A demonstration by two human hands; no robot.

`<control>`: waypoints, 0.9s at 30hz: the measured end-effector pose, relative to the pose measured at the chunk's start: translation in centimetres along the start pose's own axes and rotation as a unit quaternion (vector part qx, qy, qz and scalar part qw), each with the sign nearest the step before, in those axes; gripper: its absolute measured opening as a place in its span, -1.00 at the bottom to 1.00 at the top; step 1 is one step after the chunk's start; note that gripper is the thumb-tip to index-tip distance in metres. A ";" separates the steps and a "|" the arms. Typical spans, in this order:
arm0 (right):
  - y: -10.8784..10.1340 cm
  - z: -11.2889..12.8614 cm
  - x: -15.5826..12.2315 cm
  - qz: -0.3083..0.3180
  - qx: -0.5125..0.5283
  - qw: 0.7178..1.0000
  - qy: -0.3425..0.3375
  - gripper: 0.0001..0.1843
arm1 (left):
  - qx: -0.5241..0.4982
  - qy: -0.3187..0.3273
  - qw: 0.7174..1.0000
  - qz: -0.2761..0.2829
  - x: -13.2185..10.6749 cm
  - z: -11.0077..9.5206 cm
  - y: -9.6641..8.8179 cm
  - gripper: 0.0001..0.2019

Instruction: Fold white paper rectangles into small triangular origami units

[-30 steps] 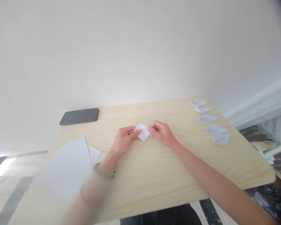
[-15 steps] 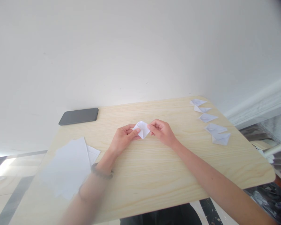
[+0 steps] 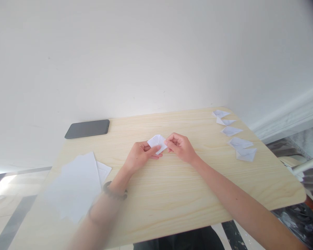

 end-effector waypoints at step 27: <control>0.3 0.9 -0.1 0.012 -0.125 0.992 -0.029 -0.70 | 0.157 -0.012 0.987 0.010 -0.6 -0.4 0.3 -0.59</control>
Point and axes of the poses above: each hand's wrist, its own x-axis towards the middle knuckle, its own y-axis out of the palm, z = x × y, the point moved 3 cm from there along x, towards the middle knuckle, and after that the axes turned 11 degrees about z, right-handed, at the moved point
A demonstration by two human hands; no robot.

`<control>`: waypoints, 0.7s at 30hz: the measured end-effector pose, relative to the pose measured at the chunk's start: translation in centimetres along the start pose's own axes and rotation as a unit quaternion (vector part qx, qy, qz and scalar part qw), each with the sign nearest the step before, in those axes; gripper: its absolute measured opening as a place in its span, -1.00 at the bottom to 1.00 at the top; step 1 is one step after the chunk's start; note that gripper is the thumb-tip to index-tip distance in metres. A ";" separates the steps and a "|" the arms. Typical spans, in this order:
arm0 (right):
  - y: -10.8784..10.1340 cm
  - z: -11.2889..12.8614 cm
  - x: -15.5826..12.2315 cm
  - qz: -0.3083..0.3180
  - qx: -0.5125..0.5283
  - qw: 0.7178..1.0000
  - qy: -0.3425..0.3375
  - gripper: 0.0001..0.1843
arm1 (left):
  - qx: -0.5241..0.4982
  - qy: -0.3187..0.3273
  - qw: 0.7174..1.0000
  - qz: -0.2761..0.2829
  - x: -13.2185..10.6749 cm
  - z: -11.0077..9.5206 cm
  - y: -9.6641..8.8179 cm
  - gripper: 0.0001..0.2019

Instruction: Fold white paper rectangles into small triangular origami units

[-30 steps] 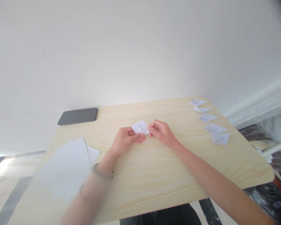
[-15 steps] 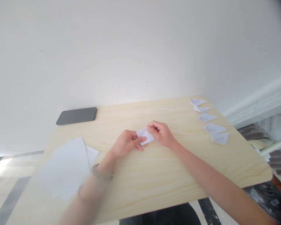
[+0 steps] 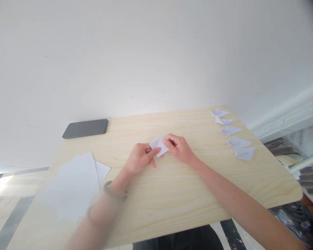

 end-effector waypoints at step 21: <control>0.1 -0.4 0.0 0.036 0.039 0.998 0.016 -0.74 | 0.035 0.040 0.995 -0.085 -0.2 -0.5 -0.6 -0.59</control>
Point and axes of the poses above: each hand's wrist, its own x-axis towards the middle knuckle, its own y-axis out of the palm, z = x × y, the point moved 3 cm from there along x, towards the middle knuckle, and after that the axes turned 11 degrees about z, right-handed, at the moved point
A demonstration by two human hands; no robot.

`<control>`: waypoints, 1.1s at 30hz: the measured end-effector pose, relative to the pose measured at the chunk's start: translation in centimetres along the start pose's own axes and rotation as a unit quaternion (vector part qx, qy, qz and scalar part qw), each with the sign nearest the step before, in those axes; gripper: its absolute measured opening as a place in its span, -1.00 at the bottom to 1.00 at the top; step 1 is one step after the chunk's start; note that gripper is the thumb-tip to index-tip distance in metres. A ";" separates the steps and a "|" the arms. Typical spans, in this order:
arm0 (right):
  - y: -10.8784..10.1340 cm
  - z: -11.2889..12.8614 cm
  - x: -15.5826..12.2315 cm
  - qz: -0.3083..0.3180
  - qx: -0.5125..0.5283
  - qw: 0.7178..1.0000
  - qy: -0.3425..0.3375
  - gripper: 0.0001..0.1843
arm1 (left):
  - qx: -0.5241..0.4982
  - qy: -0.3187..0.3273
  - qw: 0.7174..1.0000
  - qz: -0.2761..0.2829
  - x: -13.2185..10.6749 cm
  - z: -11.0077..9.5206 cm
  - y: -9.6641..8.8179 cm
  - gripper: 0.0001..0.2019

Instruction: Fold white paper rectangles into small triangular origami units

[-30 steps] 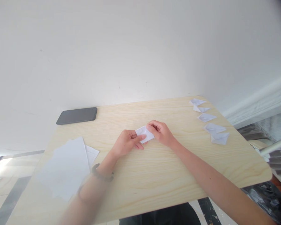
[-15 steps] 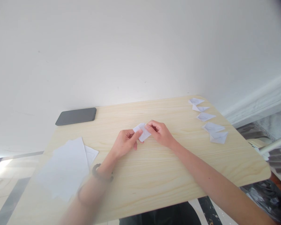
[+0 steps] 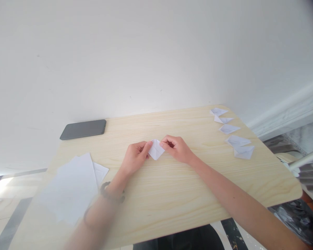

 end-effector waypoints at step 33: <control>-0.1 0.2 -0.1 0.007 -0.083 0.996 -0.019 -0.65 | -0.061 -0.009 0.998 -0.020 0.4 1.4 -1.0 -0.64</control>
Point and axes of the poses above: each hand's wrist, its own x-axis towards the middle knuckle, its own y-axis out of the palm, z = x × y, the point moved 3 cm from there along x, towards the middle knuckle, and after that the axes turned 11 degrees about z, right-handed, at the moved point
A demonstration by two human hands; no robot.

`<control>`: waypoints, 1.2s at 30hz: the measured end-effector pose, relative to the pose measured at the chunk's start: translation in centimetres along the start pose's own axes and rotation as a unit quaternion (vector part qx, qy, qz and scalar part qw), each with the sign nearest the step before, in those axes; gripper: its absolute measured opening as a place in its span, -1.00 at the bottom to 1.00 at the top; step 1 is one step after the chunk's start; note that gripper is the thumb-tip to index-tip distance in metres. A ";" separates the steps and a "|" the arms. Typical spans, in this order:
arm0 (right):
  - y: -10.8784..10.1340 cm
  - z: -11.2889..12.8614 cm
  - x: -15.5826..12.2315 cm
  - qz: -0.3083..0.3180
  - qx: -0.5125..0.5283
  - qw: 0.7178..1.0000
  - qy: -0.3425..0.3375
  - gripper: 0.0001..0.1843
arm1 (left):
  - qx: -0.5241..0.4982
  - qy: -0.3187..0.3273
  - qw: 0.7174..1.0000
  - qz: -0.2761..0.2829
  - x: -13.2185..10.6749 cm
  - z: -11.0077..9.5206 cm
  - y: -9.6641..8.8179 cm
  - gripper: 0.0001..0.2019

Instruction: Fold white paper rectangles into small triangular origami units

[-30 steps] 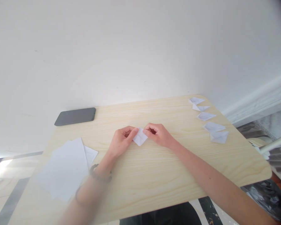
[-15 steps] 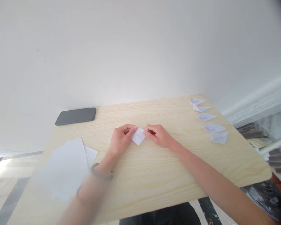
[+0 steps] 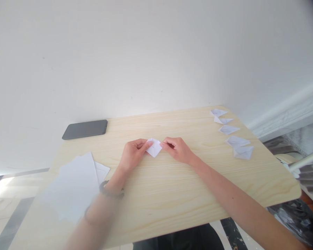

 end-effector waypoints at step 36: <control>-0.1 -0.8 0.0 -0.026 -0.141 0.990 -0.006 -0.87 | 0.380 0.203 0.902 0.003 -0.8 0.0 -0.1 -0.79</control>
Point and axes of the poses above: each hand's wrist, its own x-axis towards the middle knuckle, its own y-axis out of the palm, z = x × y, the point moved 3 cm from there along x, towards the middle knuckle, and after that the axes turned 11 degrees about z, right-handed, at the moved point
